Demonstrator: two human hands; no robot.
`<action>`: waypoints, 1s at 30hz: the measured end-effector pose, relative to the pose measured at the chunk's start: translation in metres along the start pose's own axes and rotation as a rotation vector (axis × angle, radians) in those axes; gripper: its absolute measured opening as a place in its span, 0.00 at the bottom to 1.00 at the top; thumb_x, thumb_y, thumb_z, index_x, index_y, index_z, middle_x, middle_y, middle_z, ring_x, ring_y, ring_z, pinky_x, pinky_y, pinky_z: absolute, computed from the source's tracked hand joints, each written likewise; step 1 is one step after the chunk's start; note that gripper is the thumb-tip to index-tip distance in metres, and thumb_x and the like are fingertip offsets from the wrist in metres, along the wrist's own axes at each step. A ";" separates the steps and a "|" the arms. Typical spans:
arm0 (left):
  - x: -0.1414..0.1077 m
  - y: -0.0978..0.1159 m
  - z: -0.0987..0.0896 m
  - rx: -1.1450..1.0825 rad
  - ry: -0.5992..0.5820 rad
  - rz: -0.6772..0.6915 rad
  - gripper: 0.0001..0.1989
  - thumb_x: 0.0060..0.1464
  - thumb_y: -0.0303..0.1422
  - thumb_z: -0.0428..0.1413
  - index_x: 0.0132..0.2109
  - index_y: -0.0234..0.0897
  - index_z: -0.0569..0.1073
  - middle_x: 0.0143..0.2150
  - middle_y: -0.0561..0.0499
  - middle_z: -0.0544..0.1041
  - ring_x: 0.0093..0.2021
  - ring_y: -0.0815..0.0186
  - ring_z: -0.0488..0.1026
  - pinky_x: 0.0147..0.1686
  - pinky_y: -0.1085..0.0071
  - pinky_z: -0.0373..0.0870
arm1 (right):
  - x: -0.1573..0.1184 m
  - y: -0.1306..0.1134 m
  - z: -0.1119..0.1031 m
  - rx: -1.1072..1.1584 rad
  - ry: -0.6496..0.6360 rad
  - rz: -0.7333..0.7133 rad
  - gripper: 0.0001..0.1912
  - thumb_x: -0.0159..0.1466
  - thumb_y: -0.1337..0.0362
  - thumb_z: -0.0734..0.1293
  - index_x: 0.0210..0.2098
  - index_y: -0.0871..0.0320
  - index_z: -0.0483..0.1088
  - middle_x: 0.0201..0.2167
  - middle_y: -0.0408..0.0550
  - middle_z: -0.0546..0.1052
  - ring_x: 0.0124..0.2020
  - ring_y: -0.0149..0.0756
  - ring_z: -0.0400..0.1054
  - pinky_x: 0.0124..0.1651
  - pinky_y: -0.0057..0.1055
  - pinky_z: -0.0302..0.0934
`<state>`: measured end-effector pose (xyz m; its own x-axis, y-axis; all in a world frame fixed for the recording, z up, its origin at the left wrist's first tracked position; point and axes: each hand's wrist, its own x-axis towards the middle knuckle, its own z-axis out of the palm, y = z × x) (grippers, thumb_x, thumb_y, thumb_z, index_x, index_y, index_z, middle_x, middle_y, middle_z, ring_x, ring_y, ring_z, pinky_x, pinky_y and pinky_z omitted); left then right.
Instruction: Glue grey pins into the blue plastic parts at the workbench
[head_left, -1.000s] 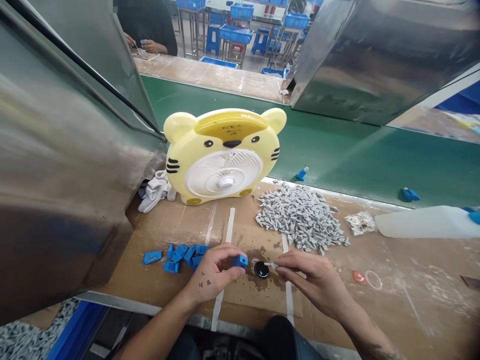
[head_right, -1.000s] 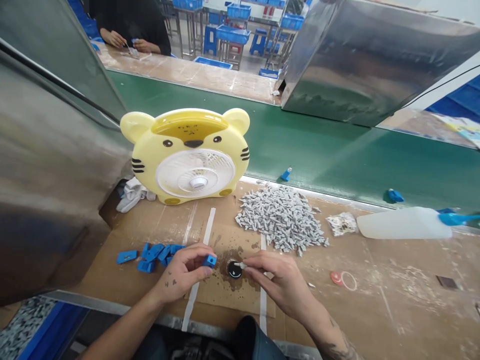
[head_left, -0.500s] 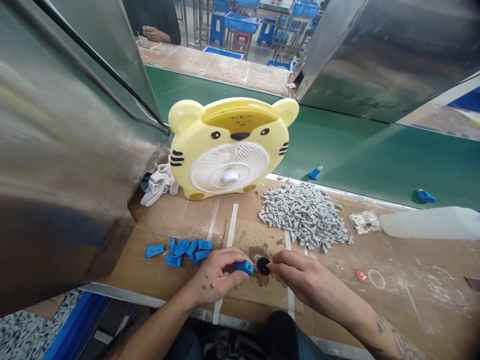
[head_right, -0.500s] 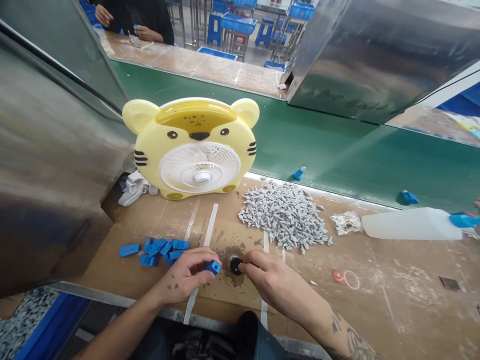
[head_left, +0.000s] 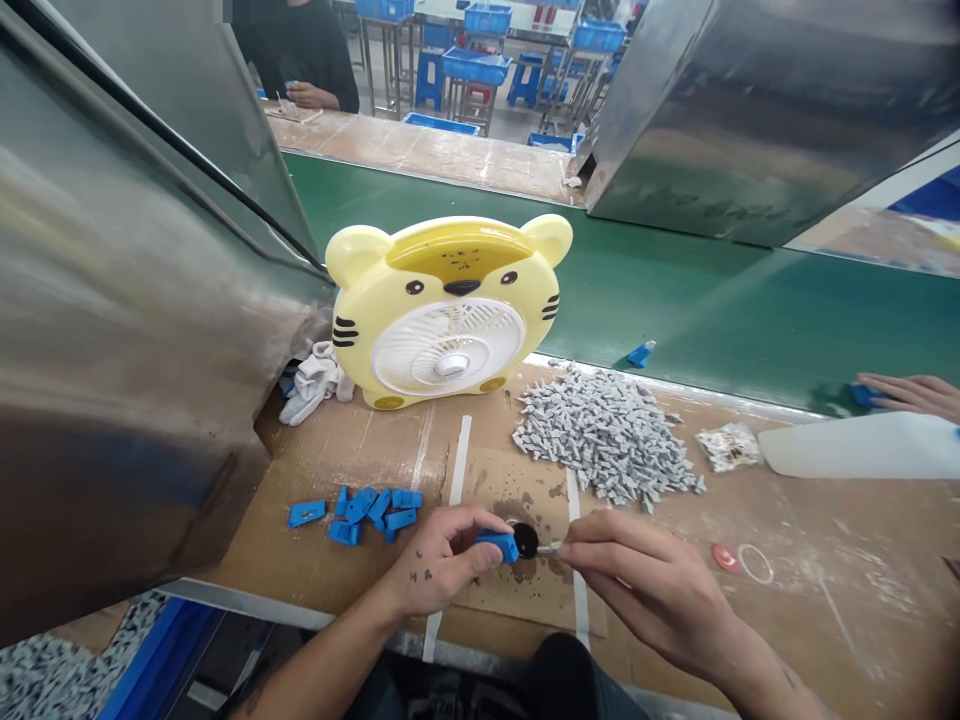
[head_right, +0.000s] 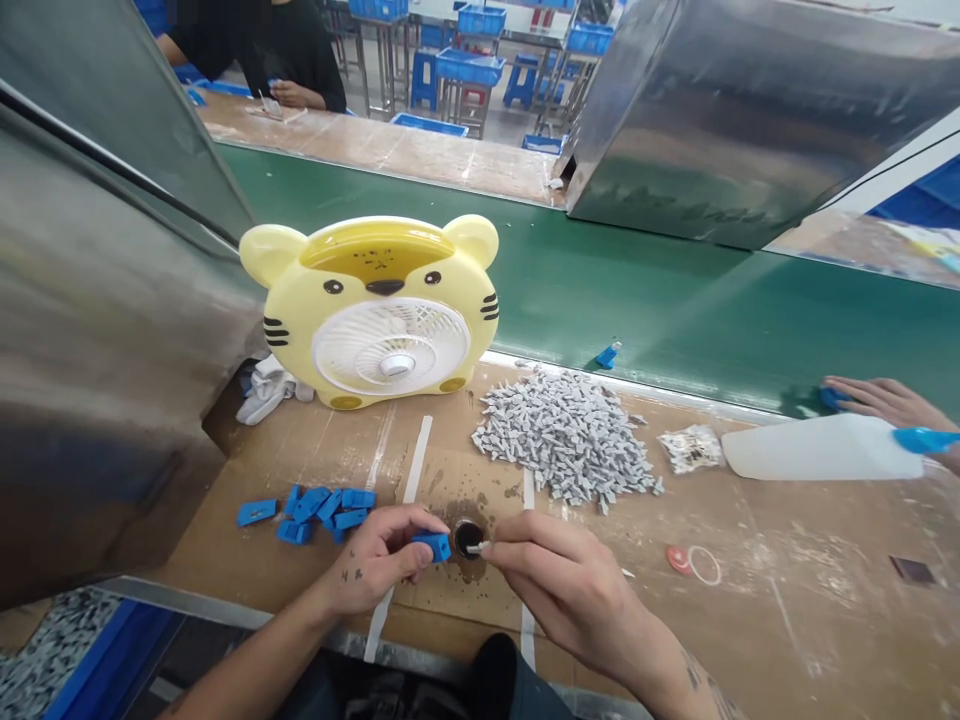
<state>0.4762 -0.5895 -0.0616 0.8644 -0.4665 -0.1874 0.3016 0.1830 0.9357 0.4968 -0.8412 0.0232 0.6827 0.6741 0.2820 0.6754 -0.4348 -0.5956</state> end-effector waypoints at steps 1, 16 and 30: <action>0.000 0.000 0.001 -0.007 -0.002 -0.003 0.22 0.59 0.47 0.61 0.48 0.31 0.78 0.30 0.50 0.73 0.25 0.72 0.67 0.26 0.77 0.64 | 0.002 -0.003 0.000 0.017 0.018 -0.011 0.12 0.70 0.76 0.63 0.49 0.58 0.72 0.40 0.50 0.76 0.40 0.32 0.73 0.41 0.24 0.68; 0.006 0.028 0.018 -0.057 0.013 -0.077 0.22 0.57 0.47 0.62 0.44 0.29 0.77 0.24 0.55 0.66 0.22 0.74 0.60 0.22 0.77 0.56 | 0.018 -0.004 0.023 0.142 0.017 0.025 0.11 0.71 0.73 0.62 0.48 0.56 0.74 0.34 0.49 0.74 0.33 0.33 0.71 0.33 0.27 0.66; -0.024 0.075 -0.076 1.553 -0.063 -0.018 0.15 0.60 0.38 0.59 0.53 0.42 0.76 0.49 0.43 0.76 0.51 0.48 0.71 0.51 0.52 0.66 | 0.150 0.182 -0.063 -0.535 0.051 0.399 0.16 0.72 0.67 0.60 0.40 0.62 0.80 0.41 0.56 0.79 0.45 0.42 0.73 0.50 0.35 0.63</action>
<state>0.5087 -0.4987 -0.0099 0.8359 -0.5001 -0.2261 -0.4209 -0.8485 0.3209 0.7397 -0.8569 0.0044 0.9124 0.3766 0.1605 0.4044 -0.8902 -0.2100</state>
